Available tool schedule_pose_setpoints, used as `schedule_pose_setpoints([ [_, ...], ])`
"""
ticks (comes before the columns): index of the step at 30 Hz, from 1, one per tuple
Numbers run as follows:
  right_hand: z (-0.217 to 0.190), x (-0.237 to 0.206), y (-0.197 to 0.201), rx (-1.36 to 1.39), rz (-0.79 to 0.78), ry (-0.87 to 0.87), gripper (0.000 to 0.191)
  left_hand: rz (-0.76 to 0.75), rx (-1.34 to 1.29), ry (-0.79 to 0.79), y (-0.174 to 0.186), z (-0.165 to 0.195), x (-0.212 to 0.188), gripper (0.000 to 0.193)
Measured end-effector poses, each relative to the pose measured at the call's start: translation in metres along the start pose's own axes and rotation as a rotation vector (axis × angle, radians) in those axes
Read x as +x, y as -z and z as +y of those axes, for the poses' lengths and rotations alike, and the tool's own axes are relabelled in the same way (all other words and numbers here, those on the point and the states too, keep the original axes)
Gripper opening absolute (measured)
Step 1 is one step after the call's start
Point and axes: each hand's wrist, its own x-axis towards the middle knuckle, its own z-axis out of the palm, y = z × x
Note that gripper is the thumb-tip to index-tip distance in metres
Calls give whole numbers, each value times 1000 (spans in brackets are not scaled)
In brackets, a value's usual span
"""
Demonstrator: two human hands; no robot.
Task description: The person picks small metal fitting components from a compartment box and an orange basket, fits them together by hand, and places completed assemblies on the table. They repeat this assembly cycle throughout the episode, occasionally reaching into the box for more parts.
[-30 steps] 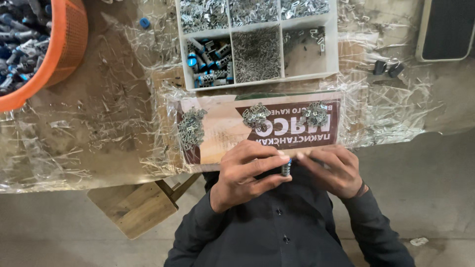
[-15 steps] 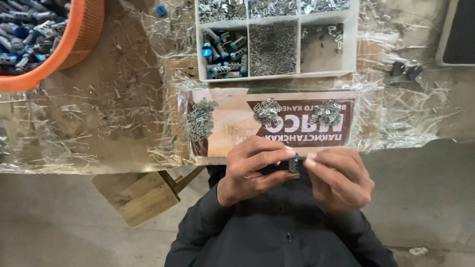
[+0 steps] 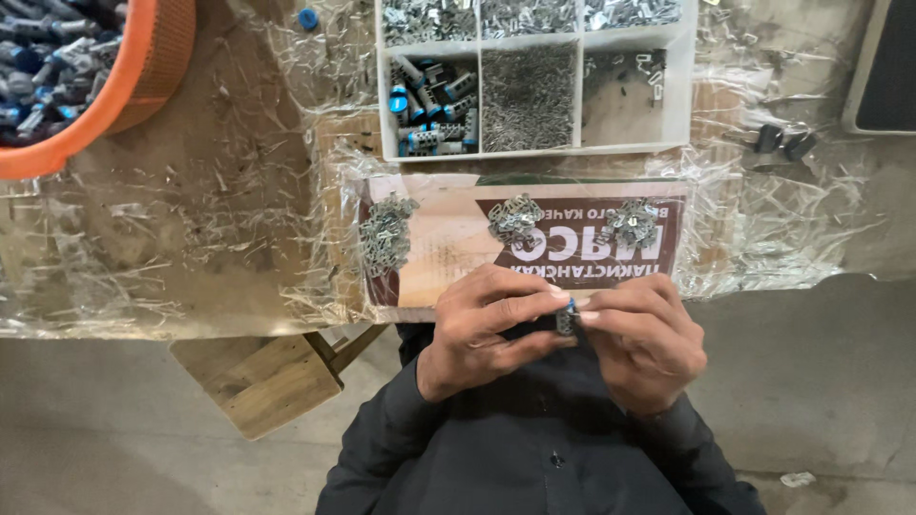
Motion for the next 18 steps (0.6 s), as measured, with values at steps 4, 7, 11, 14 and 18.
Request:
schedule_pose_setpoints([
  [4,7,-2,2,92,-63,-86,25,-9,56,-24,0,-3,4,44],
  [7,11,-9,7,412,-140,-415,23,-28,51,-37,-1,-2,6,46],
  [11,19,-12,14,564,-234,-668,23,-49,-3,-62,-2,-4,7,45],
  [14,21,-7,15,566,-269,-639,19,-39,-61,-64,2,-5,6,43],
  [18,11,3,2,-454,-274,4,30,63,-78,36,14,-6,2,43],
])
